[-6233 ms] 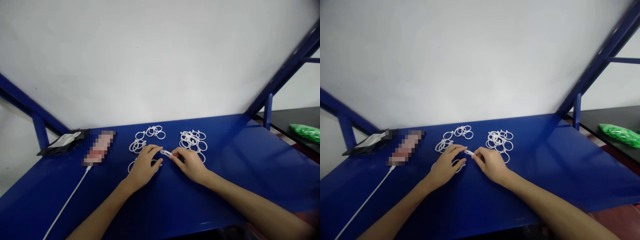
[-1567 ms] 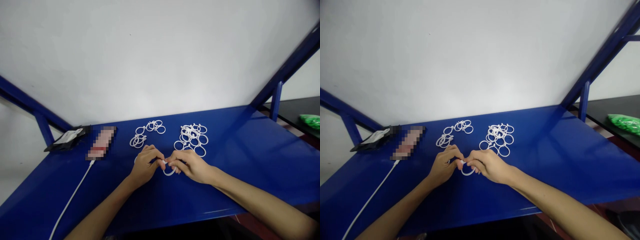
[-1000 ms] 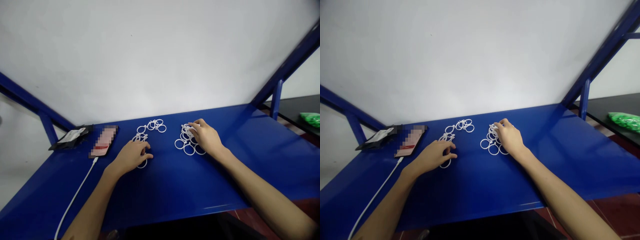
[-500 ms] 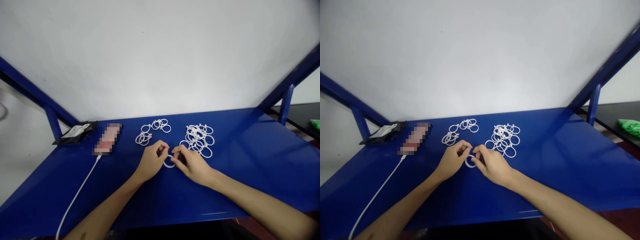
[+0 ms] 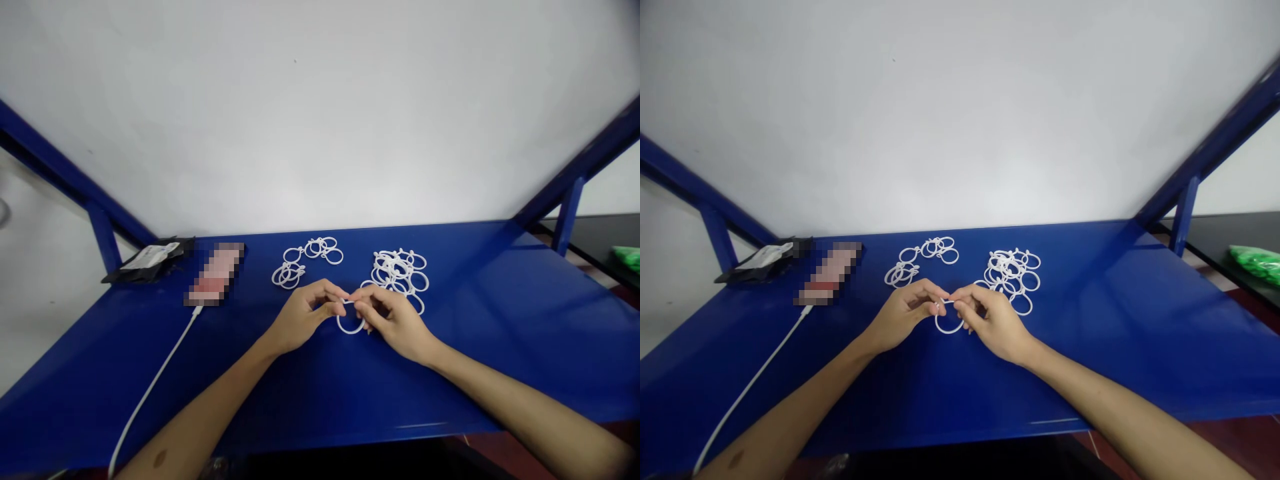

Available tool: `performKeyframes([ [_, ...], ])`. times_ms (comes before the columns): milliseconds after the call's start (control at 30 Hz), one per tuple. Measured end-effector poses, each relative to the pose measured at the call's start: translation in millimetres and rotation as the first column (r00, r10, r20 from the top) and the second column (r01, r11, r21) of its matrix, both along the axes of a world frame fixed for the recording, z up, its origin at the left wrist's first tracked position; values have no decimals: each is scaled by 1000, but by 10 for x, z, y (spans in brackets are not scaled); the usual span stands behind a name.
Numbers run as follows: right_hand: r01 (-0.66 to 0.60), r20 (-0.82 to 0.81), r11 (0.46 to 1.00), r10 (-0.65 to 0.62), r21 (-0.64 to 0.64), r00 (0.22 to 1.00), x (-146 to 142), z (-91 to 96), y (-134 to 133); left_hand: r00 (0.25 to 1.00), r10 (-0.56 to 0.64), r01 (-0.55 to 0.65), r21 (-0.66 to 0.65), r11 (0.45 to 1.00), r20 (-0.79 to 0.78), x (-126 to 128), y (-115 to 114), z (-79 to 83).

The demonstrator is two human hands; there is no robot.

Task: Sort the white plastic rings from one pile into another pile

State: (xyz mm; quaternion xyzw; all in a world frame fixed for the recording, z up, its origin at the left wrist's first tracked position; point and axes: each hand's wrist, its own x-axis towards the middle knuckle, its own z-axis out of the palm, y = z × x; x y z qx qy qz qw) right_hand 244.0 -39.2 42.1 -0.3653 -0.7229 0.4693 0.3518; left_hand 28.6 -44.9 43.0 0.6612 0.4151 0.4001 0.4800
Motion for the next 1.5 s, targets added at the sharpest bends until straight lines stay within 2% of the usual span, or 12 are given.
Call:
performKeyframes([
  [133,-35,-47,997,31,-73,998,-18,-12,-16,999,27,-28,21,999,20,-11,20,-40],
  [233,-65,-27,995,63,-74,998,-32,-26,-32,994,104,-100,86,991,-40,9,18,-65],
  [367,-100,4,994,100,-54,995,-9,-32,-51,992,102,-90,167,982,-68,49,-12,-59],
  [533,-153,66,981,146,115,987,36,-17,-67,998,42,-35,146,989,-45,74,-56,-45],
  [700,-181,126,928,147,327,981,53,-48,-58,996,19,-9,109,994,-89,81,-70,-4],
  [1000,-245,225,868,160,432,961,103,-88,-48,997,-39,47,102,994,-72,81,-44,-36],
  [1167,-249,231,859,158,448,960,84,-90,-50,996,6,3,110,994,-87,123,-60,-88],
  [1233,-207,221,863,114,461,969,62,-86,-22,987,41,-14,174,985,-156,110,-33,-97],
  [1300,-136,203,849,34,511,979,59,-71,41,955,122,-31,317,948,-271,53,30,-89],
  [1400,-3,179,786,-137,618,974,146,-35,210,831,396,-131,555,822,-391,-123,173,-47],
  [1433,39,182,761,-204,648,962,201,-26,282,752,510,-195,599,777,-417,-197,223,-33],
  [1500,143,174,700,-362,700,916,332,-22,437,532,686,-308,641,703,-497,-346,314,-19],
])
